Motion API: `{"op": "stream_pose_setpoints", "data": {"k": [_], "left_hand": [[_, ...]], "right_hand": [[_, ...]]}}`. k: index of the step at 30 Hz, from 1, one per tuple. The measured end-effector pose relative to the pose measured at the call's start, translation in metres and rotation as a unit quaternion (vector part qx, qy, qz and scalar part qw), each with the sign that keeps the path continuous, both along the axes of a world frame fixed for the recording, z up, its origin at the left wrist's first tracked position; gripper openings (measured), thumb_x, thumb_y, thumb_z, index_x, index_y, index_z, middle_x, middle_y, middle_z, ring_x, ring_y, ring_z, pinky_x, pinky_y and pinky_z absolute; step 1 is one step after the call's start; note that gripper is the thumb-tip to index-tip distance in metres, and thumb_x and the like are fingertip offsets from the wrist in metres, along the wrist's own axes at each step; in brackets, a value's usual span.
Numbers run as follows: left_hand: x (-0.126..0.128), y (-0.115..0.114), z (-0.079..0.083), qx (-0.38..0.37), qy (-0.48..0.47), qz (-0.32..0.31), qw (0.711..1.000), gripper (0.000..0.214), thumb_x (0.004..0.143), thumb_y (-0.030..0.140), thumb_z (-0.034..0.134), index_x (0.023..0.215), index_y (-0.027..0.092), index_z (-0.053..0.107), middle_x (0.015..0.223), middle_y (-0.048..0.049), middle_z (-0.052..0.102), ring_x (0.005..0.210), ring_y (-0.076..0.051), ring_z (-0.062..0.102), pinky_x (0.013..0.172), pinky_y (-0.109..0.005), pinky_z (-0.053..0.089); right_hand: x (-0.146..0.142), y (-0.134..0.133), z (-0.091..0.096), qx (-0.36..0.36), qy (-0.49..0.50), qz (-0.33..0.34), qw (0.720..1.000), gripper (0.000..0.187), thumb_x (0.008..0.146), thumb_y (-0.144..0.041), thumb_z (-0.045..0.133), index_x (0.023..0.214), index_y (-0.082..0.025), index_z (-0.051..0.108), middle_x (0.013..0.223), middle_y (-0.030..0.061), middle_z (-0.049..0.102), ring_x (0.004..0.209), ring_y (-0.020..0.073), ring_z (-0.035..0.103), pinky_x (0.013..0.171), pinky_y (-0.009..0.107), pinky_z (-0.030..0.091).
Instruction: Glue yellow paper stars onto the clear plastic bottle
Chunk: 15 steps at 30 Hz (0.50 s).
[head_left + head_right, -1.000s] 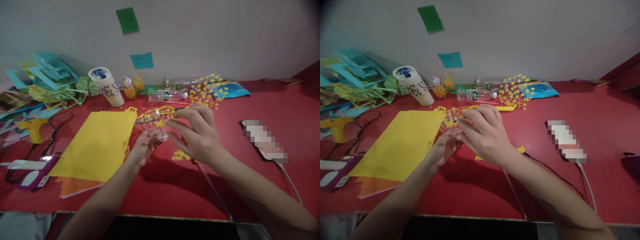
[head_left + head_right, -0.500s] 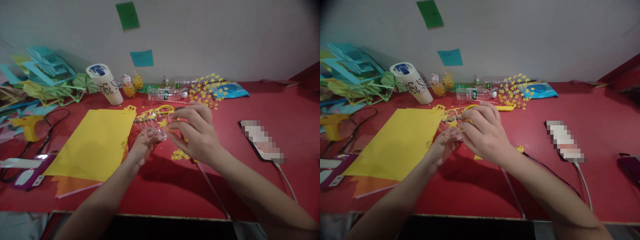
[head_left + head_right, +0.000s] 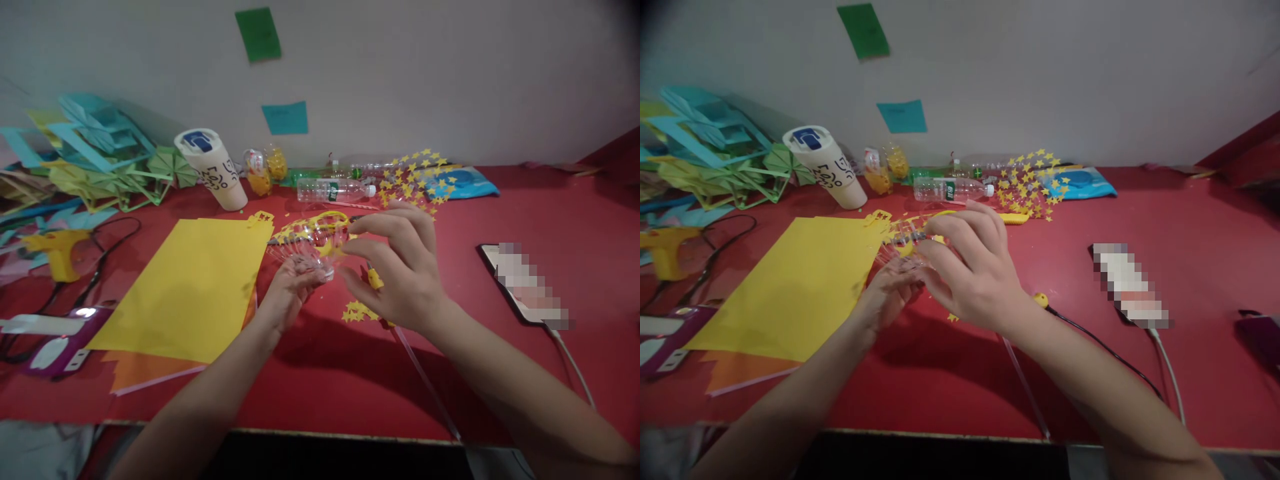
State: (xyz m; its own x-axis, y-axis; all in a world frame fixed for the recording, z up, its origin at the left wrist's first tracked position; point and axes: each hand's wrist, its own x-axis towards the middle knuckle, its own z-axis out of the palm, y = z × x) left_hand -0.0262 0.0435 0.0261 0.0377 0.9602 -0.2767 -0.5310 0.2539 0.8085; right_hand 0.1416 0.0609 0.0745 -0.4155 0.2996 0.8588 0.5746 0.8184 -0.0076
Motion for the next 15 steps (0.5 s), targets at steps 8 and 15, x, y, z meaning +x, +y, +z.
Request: {"op": "stream_pose_setpoints", "data": {"k": [8,15], "left_hand": [[0.0030,-0.0027,0.0007,-0.012,0.016,0.014,1.000,0.048,0.046,0.013,0.081,0.081,0.019,0.048,0.068,0.0066,0.063,0.063,-0.009,0.059,0.064,-0.022,0.045],[0.0037,-0.0025,-0.0053,0.025,0.017,0.013,0.999,0.047,0.048,0.009,0.078,0.081,0.020,0.048,0.065,0.0080,0.062,0.060,-0.008,0.059,0.063,-0.021,0.044]], "right_hand": [[-0.0024,-0.0016,-0.0049,0.042,-0.035,-0.012,0.998,0.019,0.082,-0.019,0.066,0.100,-0.025,0.063,0.104,0.0056,0.066,0.099,0.0222,0.054,0.101,0.048,0.044],[-0.0046,-0.0011,-0.0053,0.027,-0.028,-0.009,0.999,0.005,0.084,-0.021,0.065,0.088,-0.023,0.067,0.099,0.0043,0.066,0.097,0.0207,0.054,0.100,0.046,0.045]]}}
